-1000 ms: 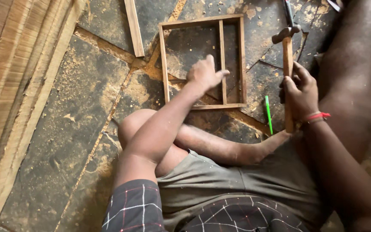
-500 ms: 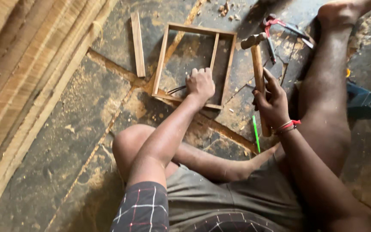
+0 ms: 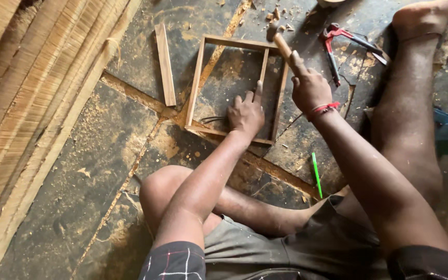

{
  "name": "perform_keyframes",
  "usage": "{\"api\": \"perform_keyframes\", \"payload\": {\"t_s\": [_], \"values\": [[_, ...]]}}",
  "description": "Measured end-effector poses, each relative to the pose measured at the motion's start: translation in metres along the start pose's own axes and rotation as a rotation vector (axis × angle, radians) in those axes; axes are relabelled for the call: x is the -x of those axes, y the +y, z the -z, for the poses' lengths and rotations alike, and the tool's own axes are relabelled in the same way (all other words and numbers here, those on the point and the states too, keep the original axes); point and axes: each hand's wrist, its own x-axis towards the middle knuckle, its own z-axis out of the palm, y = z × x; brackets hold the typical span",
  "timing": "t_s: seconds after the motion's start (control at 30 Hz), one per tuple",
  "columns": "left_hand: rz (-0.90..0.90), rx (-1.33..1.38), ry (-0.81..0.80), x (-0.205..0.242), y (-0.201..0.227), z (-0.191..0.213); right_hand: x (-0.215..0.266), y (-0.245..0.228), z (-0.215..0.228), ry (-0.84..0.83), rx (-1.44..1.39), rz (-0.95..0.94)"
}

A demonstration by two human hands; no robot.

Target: The person assembles a small wooden frame by measuring wood pieces with a tape measure, applying glue, and securing components using a hammer and small nails while sitting on the floor.

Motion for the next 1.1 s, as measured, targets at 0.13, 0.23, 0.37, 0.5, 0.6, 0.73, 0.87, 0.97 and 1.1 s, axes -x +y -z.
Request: {"api": "perform_keyframes", "payload": {"t_s": [0.13,0.23,0.37,0.5,0.6,0.73,0.87,0.97,1.1], "values": [[0.023,0.011,-0.042,-0.001,0.001,0.004,-0.007,0.000,-0.007,-0.009,0.051,0.011],[0.018,0.035,-0.128,0.002,0.001,0.009,-0.001,0.004,-0.013,0.023,0.024,-0.017],[-0.005,0.076,-0.116,0.002,-0.004,0.009,0.000,0.009,-0.023,0.005,0.018,0.008],[-0.021,0.083,-0.108,-0.003,-0.007,0.002,-0.009,0.016,-0.024,0.007,0.073,0.058],[-0.027,0.105,-0.057,0.000,-0.006,0.000,-0.004,0.018,-0.023,-0.022,0.087,0.025],[-0.014,0.060,-0.085,-0.001,-0.005,0.007,0.003,0.012,-0.027,0.029,0.055,0.035],[-0.013,0.075,-0.095,-0.002,-0.005,0.011,-0.004,0.016,-0.026,-0.008,0.064,0.065],[-0.009,0.084,-0.063,0.004,-0.004,0.008,-0.007,0.020,-0.024,-0.054,0.106,0.077],[-0.015,0.093,-0.056,0.008,-0.004,0.006,0.000,0.015,-0.030,-0.084,0.074,-0.091]]}}
